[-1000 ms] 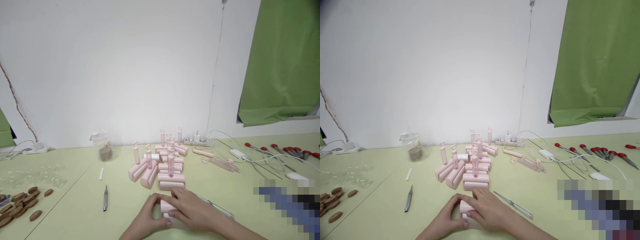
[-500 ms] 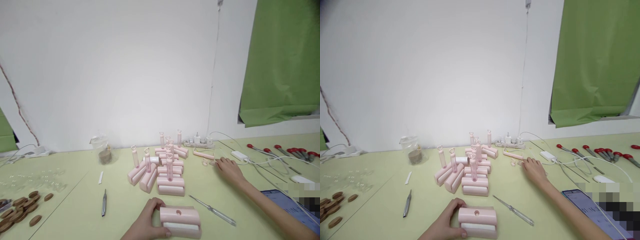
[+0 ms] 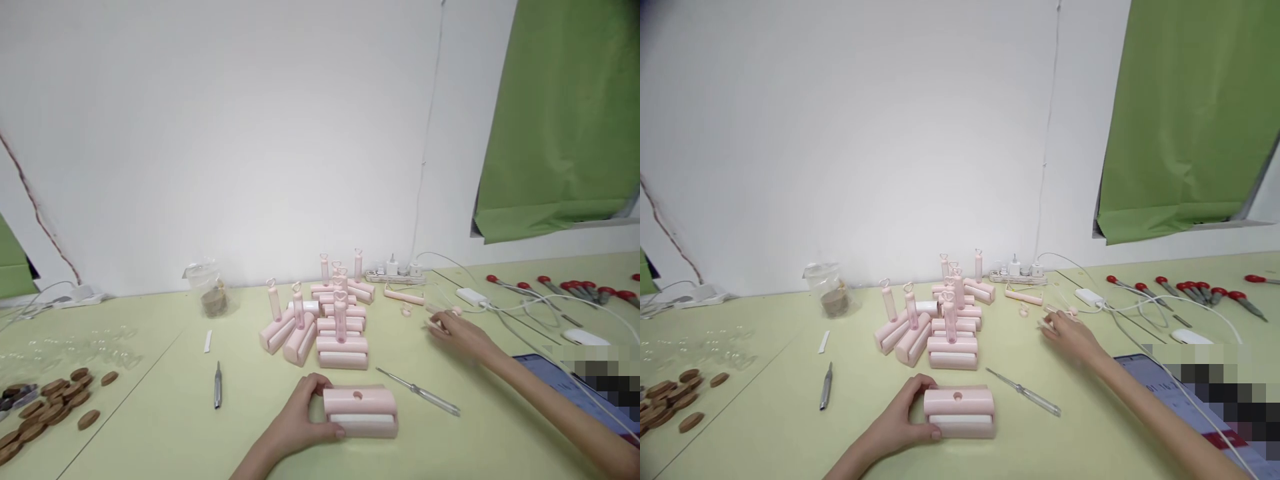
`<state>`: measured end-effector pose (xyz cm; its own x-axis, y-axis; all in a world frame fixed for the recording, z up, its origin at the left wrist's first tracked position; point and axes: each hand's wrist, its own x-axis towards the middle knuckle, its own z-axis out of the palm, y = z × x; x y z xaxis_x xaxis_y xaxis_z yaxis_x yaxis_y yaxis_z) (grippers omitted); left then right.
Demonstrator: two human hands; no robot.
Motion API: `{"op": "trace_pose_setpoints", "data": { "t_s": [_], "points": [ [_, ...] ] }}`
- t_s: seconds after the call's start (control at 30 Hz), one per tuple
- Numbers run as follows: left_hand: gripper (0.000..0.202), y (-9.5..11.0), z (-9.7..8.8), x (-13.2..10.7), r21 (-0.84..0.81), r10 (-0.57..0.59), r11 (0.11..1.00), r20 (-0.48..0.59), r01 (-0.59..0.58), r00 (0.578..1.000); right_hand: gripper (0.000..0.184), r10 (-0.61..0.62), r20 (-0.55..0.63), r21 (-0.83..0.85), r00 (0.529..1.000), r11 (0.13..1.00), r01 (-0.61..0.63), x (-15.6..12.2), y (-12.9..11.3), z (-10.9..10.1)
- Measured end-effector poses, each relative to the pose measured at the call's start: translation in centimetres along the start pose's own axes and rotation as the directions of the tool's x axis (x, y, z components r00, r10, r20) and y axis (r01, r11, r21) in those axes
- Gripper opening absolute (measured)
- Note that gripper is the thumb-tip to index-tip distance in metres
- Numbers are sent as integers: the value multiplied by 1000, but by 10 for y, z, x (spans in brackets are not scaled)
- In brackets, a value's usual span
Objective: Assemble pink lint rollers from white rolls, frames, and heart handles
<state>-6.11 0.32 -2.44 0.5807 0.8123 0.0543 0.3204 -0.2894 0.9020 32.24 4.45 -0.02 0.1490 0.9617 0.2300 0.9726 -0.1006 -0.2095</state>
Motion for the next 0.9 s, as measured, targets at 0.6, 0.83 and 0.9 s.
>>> {"op": "trace_pose_setpoints", "data": {
  "t_s": [0.6,0.83,0.9],
  "points": [
    [56,-2,-1,1,2,1,1000,11,-1,1000,31,-468,-64,615,882,677,404,-93,-161,-55],
    [56,-1,-1,1,-1,1,1000,20,-1,1000,30,-429,-72,599,901,703,383,-90,-160,-53],
    [56,0,-2,0,5,-11,1000,18,11,1000,29,-425,-69,599,902,706,379,-89,-160,-53]
  ]
}}
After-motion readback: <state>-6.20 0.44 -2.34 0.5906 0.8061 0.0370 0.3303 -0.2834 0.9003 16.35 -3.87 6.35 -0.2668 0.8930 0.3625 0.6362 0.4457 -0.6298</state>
